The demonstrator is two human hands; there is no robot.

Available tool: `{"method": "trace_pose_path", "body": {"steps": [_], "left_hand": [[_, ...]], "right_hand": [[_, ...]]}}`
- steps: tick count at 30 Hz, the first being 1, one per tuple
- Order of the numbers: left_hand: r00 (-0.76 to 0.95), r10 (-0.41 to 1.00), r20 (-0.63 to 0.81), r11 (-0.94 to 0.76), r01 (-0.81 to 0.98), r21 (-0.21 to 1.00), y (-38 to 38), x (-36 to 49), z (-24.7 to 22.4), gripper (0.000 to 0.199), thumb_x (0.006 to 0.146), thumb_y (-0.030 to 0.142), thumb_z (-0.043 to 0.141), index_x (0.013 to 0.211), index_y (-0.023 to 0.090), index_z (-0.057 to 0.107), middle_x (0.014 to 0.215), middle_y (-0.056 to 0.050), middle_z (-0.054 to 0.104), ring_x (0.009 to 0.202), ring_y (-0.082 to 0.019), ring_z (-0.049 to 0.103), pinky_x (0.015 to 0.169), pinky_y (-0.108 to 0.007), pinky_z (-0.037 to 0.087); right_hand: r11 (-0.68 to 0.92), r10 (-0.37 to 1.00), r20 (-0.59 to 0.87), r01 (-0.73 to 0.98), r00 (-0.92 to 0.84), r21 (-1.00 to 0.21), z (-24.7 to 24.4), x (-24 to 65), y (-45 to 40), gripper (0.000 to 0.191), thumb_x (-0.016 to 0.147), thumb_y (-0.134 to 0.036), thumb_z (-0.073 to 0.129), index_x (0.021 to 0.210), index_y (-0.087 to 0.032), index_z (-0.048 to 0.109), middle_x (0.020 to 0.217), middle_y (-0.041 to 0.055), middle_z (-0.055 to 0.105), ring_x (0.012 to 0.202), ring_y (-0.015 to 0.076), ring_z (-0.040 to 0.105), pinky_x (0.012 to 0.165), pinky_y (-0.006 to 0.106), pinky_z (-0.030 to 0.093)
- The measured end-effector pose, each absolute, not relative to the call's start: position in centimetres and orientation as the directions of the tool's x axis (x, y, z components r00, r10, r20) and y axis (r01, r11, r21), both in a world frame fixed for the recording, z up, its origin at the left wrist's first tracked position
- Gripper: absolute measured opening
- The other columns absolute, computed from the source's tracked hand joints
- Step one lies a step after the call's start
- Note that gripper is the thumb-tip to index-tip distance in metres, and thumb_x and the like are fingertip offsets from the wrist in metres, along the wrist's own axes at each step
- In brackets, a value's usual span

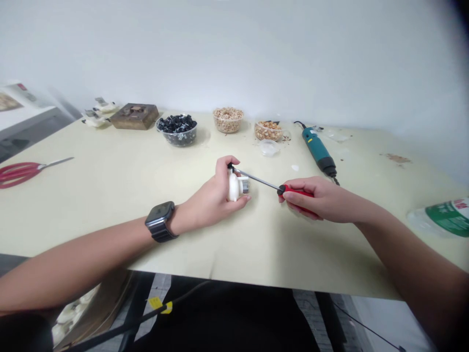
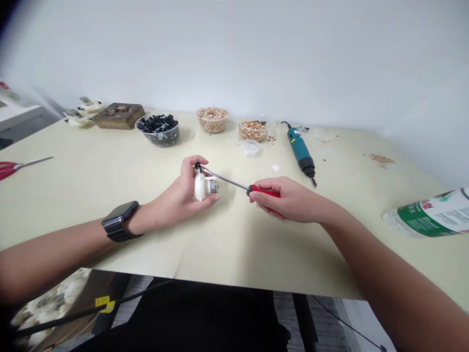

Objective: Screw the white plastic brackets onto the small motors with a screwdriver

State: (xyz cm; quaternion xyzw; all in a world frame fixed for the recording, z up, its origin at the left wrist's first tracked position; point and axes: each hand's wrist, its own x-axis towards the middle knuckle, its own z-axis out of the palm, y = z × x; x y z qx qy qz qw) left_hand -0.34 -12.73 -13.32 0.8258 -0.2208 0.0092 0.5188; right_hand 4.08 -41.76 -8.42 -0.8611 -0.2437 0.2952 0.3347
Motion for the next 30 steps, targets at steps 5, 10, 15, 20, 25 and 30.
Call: {"method": "trace_pose_path", "body": {"steps": [5,10,15,20,25,30], "left_hand": [[0.911,-0.353,0.213,-0.3,-0.325,0.897,-12.7,-0.4,-12.6,0.076,0.081,0.016,0.069,0.14,0.024,0.023,0.121,-0.009,0.055,0.092,-0.019,0.062,0.085,-0.036,0.051],[0.938,-0.322,0.129,-0.254,-0.217,0.943,-12.5,0.0,-12.6,0.074,0.073,0.012,0.069,0.136,0.023,0.031,0.117,-0.007,0.056,0.089,-0.018,0.06,0.079,-0.034,0.05],[0.951,-0.296,0.09,-0.261,-0.171,0.95,-12.1,0.5,-13.2,0.054,0.071,0.011,0.069,0.117,0.021,0.043,0.105,-0.004,0.056,0.084,-0.017,0.056,0.068,-0.03,0.047],[0.949,-0.291,0.12,-0.258,-0.199,0.945,-12.0,0.4,-13.1,0.047,0.071,0.01,0.066,0.111,0.021,0.043,0.102,-0.002,0.055,0.084,-0.016,0.054,0.069,-0.03,0.045],[0.928,-0.324,0.184,-0.318,-0.29,0.903,-11.9,0.3,-12.9,0.048,0.072,0.008,0.063,0.113,0.02,0.042,0.105,-0.003,0.055,0.088,-0.017,0.055,0.077,-0.033,0.045],[0.905,-0.349,0.242,-0.362,-0.369,0.856,-11.8,0.3,-12.7,0.05,0.071,0.007,0.062,0.114,0.02,0.041,0.106,-0.004,0.056,0.088,-0.018,0.055,0.079,-0.036,0.045]], "right_hand": [[-0.721,0.587,-0.173,0.414,0.791,-0.557,-8.5,3.9,-41.6,0.043,0.102,-0.061,0.054,0.094,-0.021,0.067,0.077,0.0014,0.067,0.063,0.0126,0.056,0.061,0.026,0.044],[-0.744,0.605,0.054,0.588,0.794,-0.316,-8.9,3.3,-41.7,0.038,0.103,-0.056,0.05,0.098,-0.023,0.068,0.088,0.0033,0.071,0.074,0.0168,0.06,0.068,0.03,0.042],[-0.765,0.616,0.199,0.639,0.762,-0.082,-9.1,2.2,-41.6,0.043,0.107,-0.056,0.041,0.1,-0.022,0.066,0.09,0.0074,0.07,0.074,0.0193,0.058,0.061,0.031,0.032],[-0.77,0.6,0.115,0.611,0.792,-0.184,-8.8,1.8,-41.3,0.046,0.107,-0.059,0.04,0.095,-0.022,0.064,0.085,0.0065,0.069,0.071,0.0187,0.057,0.062,0.031,0.035],[-0.762,0.589,0.006,0.559,0.808,-0.327,-8.4,2.2,-41.2,0.047,0.105,-0.062,0.043,0.091,-0.022,0.065,0.082,0.0044,0.068,0.071,0.0175,0.056,0.065,0.03,0.039],[-0.73,0.581,-0.089,0.47,0.809,-0.496,-8.2,2.6,-41.4,0.048,0.103,-0.063,0.049,0.086,-0.021,0.064,0.074,0.0026,0.064,0.065,0.0141,0.053,0.061,0.029,0.04]]}}
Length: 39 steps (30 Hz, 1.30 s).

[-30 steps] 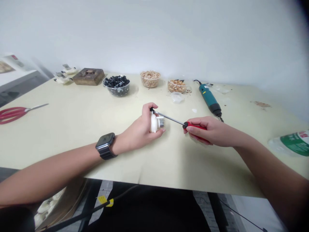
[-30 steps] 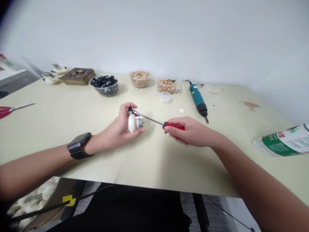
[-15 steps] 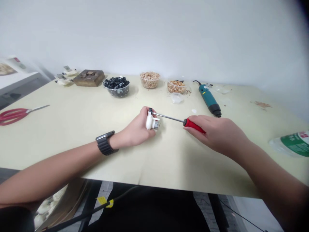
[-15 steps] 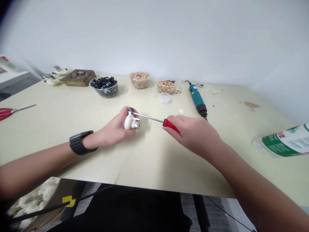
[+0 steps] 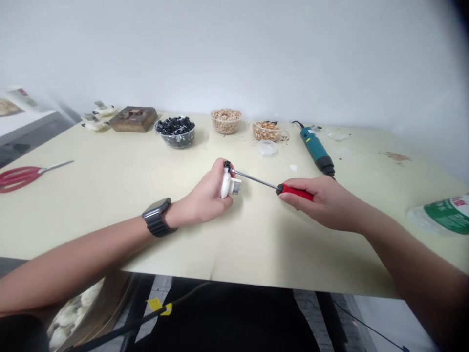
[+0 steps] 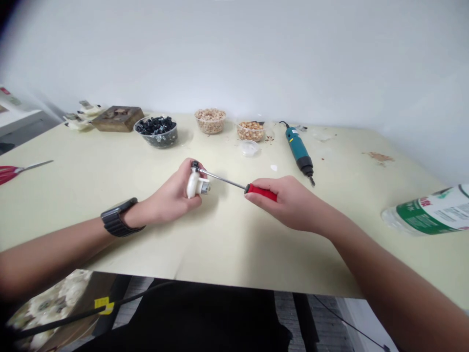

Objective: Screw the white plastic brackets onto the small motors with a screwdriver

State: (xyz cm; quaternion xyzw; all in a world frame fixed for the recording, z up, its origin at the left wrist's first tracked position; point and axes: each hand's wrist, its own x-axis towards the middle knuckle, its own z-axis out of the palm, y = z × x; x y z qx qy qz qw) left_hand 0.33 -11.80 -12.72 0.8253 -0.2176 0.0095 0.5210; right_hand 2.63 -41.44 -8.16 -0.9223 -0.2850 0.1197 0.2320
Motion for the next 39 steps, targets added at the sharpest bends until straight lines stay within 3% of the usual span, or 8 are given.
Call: {"method": "trace_pose_path", "body": {"steps": [3,7,19,25,30,35,39], "left_hand": [[0.889,-0.375,0.263,-0.373,-0.404,0.835,-11.8,0.3,-12.5,0.051,0.069,0.007,0.062,0.115,0.02,0.042,0.108,-0.005,0.056,0.089,-0.019,0.056,0.079,-0.036,0.045],[0.882,-0.391,0.263,-0.379,-0.415,0.827,-11.8,0.3,-12.4,0.051,0.069,0.007,0.061,0.115,0.02,0.042,0.106,-0.005,0.057,0.086,-0.018,0.056,0.076,-0.035,0.045],[0.88,-0.403,0.254,-0.388,-0.415,0.823,-11.7,0.2,-12.4,0.051,0.069,0.008,0.062,0.115,0.02,0.042,0.103,-0.004,0.056,0.084,-0.019,0.055,0.074,-0.034,0.043],[0.867,-0.399,0.3,-0.396,-0.458,0.796,-11.7,0.6,-12.3,0.054,0.068,0.007,0.061,0.116,0.02,0.041,0.107,-0.005,0.056,0.087,-0.019,0.055,0.078,-0.036,0.044],[0.907,-0.361,0.217,-0.261,-0.322,0.91,-12.1,0.9,-12.9,0.048,0.072,0.01,0.065,0.112,0.021,0.042,0.107,-0.004,0.057,0.09,-0.018,0.057,0.081,-0.034,0.047],[0.938,-0.286,0.198,-0.032,-0.215,0.976,-11.6,1.9,-13.2,0.048,0.072,0.011,0.069,0.111,0.022,0.044,0.137,-0.009,0.056,0.11,-0.021,0.063,0.094,-0.038,0.05],[0.962,-0.221,0.159,0.11,-0.138,0.984,-10.7,3.1,-12.8,0.055,0.066,0.006,0.072,0.112,0.023,0.046,0.146,-0.008,0.055,0.115,-0.022,0.065,0.09,-0.034,0.052]], "right_hand": [[-0.705,0.58,-0.218,0.35,0.785,-0.616,-8.1,3.0,-41.5,0.048,0.102,-0.063,0.052,0.082,-0.02,0.061,0.066,0.001,0.059,0.057,0.012,0.051,0.056,0.027,0.041],[-0.655,0.609,-0.305,0.247,0.733,-0.714,-8.2,3.4,-41.6,0.045,0.103,-0.062,0.052,0.09,-0.02,0.063,0.06,-0.0018,0.056,0.049,0.0103,0.048,0.052,0.025,0.042],[-0.621,0.626,-0.406,0.111,0.665,-0.776,-8.6,3.9,-41.8,0.051,0.102,-0.067,0.053,0.098,-0.018,0.066,0.053,-0.0032,0.05,0.046,0.0085,0.04,0.045,0.021,0.036],[-0.58,0.643,-0.446,0.015,0.623,-0.815,-8.8,4.4,-42.0,0.053,0.101,-0.069,0.054,0.101,-0.017,0.066,0.065,-0.0025,0.051,0.046,0.006,0.039,0.041,0.021,0.033],[-0.592,0.619,-0.41,0.054,0.67,-0.804,-8.9,4.5,-42.0,0.047,0.1,-0.065,0.059,0.1,-0.018,0.066,0.065,-0.002,0.054,0.049,0.0071,0.042,0.045,0.021,0.037],[-0.573,0.569,-0.314,0.093,0.76,-0.814,-8.8,4.5,-42.3,0.045,0.1,-0.063,0.06,0.094,-0.018,0.063,0.066,-0.0014,0.055,0.049,0.0079,0.045,0.047,0.022,0.04],[-0.558,0.547,-0.259,0.116,0.796,-0.822,-9.0,4.5,-42.3,0.047,0.101,-0.065,0.057,0.094,-0.019,0.062,0.066,-0.0019,0.054,0.05,0.0081,0.046,0.047,0.022,0.041]]}}
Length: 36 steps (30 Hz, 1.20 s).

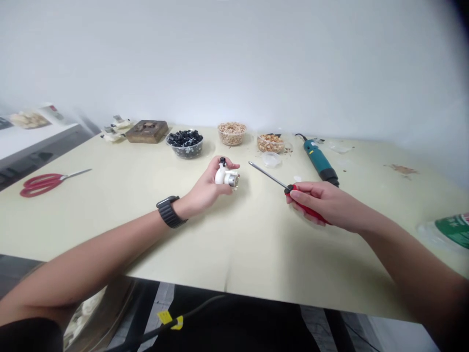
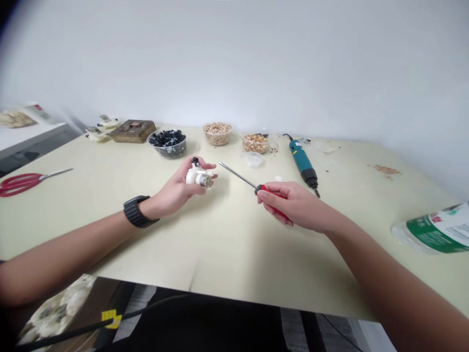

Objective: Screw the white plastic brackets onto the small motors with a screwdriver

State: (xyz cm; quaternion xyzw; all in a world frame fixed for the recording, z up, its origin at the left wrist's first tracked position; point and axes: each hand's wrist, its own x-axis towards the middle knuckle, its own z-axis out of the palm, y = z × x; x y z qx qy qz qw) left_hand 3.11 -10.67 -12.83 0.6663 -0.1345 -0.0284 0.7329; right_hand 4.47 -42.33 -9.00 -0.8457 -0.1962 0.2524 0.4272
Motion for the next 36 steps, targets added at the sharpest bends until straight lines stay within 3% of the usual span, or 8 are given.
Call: {"method": "trace_pose_path", "body": {"steps": [4,7,14,21,27,31,34,36], "left_hand": [[0.97,-0.218,0.104,0.18,-0.065,0.982,-10.1,3.8,-12.4,0.06,0.07,0.009,0.076,0.122,0.026,0.052,0.145,-0.009,0.057,0.112,-0.021,0.068,0.081,-0.03,0.054],[0.98,-0.191,0.056,0.206,-0.016,0.978,-10.0,3.9,-12.2,0.071,0.072,0.012,0.079,0.135,0.029,0.051,0.148,-0.011,0.054,0.11,-0.022,0.07,0.083,-0.033,0.058],[0.98,-0.197,0.029,0.179,0.007,0.984,-10.3,3.6,-12.1,0.072,0.083,0.019,0.081,0.144,0.029,0.043,0.119,-0.006,0.064,0.1,-0.024,0.076,0.09,-0.038,0.062],[0.973,-0.225,0.041,0.101,-0.019,0.995,-10.1,3.6,-11.9,0.077,0.087,0.029,0.083,0.152,0.026,0.041,0.125,-0.01,0.064,0.087,-0.02,0.075,0.082,-0.037,0.065],[0.958,-0.259,0.123,0.09,-0.103,0.991,-9.9,3.8,-12.2,0.059,0.082,0.025,0.087,0.13,0.022,0.053,0.112,-0.007,0.067,0.09,-0.019,0.072,0.074,-0.03,0.063],[0.962,-0.27,-0.038,0.261,0.111,0.959,-10.1,3.7,-11.6,0.051,0.082,0.019,0.086,0.123,0.022,0.055,0.114,-0.005,0.065,0.093,-0.018,0.074,0.085,-0.031,0.063],[0.929,-0.345,-0.134,0.388,0.271,0.881,-10.0,3.8,-11.4,0.032,0.092,0.03,0.078,0.114,0.015,0.06,0.116,-0.01,0.067,0.102,-0.022,0.075,0.099,-0.034,0.061],[0.92,-0.367,-0.137,0.408,0.292,0.865,-9.9,3.8,-11.4,0.03,0.097,0.038,0.073,0.111,0.013,0.062,0.119,-0.014,0.068,0.106,-0.025,0.075,0.104,-0.037,0.06]], "right_hand": [[-0.55,0.545,-0.257,0.108,0.798,-0.828,-9.4,4.2,-41.9,0.046,0.101,-0.064,0.059,0.095,-0.019,0.061,0.068,-0.0018,0.054,0.052,0.0084,0.048,0.049,0.022,0.043],[-0.543,0.554,-0.255,0.112,0.793,-0.832,-9.7,4.1,-41.6,0.047,0.101,-0.065,0.057,0.094,-0.019,0.06,0.068,-0.0014,0.054,0.052,0.0088,0.048,0.05,0.023,0.043],[-0.555,0.556,-0.259,0.121,0.79,-0.823,-10.6,4.2,-41.7,0.053,0.1,-0.07,0.056,0.09,-0.018,0.058,0.067,-0.0003,0.054,0.054,0.0098,0.049,0.051,0.024,0.043],[-0.546,0.53,-0.23,0.121,0.816,-0.829,-10.9,4.1,-41.5,0.056,0.099,-0.074,0.055,0.09,-0.019,0.058,0.067,-0.0004,0.054,0.054,0.0099,0.049,0.052,0.024,0.044],[-0.532,0.515,-0.202,0.126,0.833,-0.837,-10.7,4.0,-41.3,0.057,0.098,-0.075,0.055,0.091,-0.018,0.059,0.066,-0.0008,0.054,0.052,0.0096,0.049,0.051,0.024,0.044],[-0.529,0.502,-0.185,0.13,0.845,-0.839,-10.7,4.1,-41.2,0.057,0.098,-0.074,0.055,0.092,-0.018,0.06,0.068,-0.0006,0.056,0.053,0.0096,0.05,0.051,0.024,0.044],[-0.522,0.505,-0.182,0.13,0.844,-0.843,-10.7,4.0,-41.2,0.056,0.098,-0.074,0.055,0.093,-0.018,0.06,0.068,-0.0007,0.056,0.053,0.0095,0.05,0.052,0.024,0.044],[-0.517,0.509,-0.181,0.131,0.841,-0.846,-10.6,3.8,-41.1,0.056,0.099,-0.074,0.055,0.093,-0.018,0.06,0.068,-0.001,0.055,0.053,0.0095,0.049,0.052,0.024,0.044]]}}
